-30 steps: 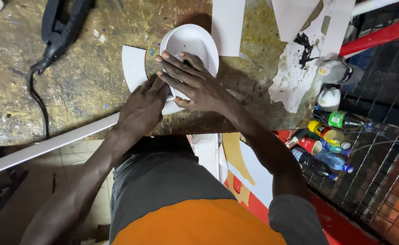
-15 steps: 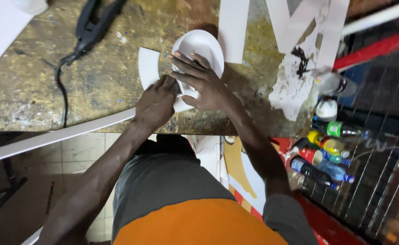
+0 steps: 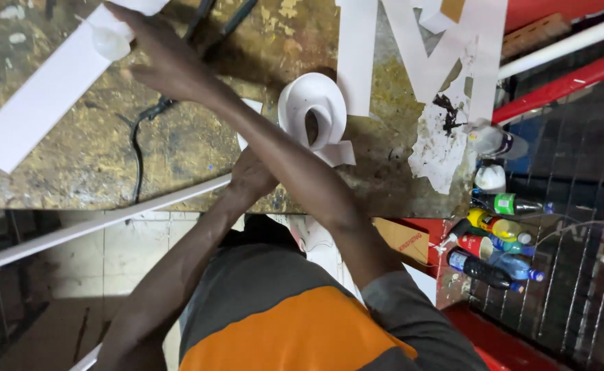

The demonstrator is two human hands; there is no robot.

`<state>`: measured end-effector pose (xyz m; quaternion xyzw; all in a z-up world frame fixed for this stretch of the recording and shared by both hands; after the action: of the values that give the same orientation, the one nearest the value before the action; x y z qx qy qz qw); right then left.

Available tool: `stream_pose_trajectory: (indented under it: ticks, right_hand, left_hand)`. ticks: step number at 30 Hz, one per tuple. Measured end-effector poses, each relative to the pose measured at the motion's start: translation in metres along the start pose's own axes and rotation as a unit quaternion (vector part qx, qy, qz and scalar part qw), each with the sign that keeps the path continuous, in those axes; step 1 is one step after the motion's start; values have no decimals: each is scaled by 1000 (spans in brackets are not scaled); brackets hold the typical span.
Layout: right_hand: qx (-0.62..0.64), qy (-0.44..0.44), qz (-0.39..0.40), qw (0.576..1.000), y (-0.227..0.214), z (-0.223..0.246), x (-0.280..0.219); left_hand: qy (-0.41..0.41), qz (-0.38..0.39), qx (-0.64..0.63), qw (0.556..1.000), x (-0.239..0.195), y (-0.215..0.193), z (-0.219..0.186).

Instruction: Assembling a 3D sign letter by applying adhesive to the edges and attaching a plastic side strip.

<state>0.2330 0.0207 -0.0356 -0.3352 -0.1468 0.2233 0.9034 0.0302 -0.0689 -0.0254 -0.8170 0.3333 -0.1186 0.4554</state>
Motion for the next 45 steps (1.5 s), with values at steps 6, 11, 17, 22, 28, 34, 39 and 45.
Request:
stream_pose_trajectory:
  ticks: [6,11,17,22,28,34,39,45]
  right_hand:
    - [50,-33,-12,998,3,22,31]
    - [325,-46,-20,945,-66,-19,-61]
    - [246,41,-188,950,-198,-7,-255]
    - [212,137,-246,936,-225,-18,-381]
    - [186,113,-204,954,-224,-4,-419]
    - [44,58,-193,978,-204,-8,-404]
    - [69,45,-212,974,-187,-17,-402]
    - [37,20,-213,976,-182,-32,-404]
  left_hand:
    - [29,-19,23,999,3,6,5]
    - [47,-15,11,999,5,7,13]
    - [9,24,-17,1000,3,-17,1]
    - [-49,89,-10,995,-8,-58,-26]
    - [-51,95,27,994,-5,-67,-32]
    - [-41,98,1,994,-9,-83,-43]
    - [-28,88,-30,995,-7,-79,-36]
    - [-32,110,-38,993,-3,-85,-36]
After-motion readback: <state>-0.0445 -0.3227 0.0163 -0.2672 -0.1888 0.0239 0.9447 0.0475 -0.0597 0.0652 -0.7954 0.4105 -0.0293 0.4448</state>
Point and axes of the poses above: each hand's wrist, its own x-axis towards the middle knuckle, its own y-axis out of the palm, z = x × y, the point moved 2 cm from there along x, towards the middle knuckle, and after that the axes turned 1 degree about -z, right-handed, at the moved point
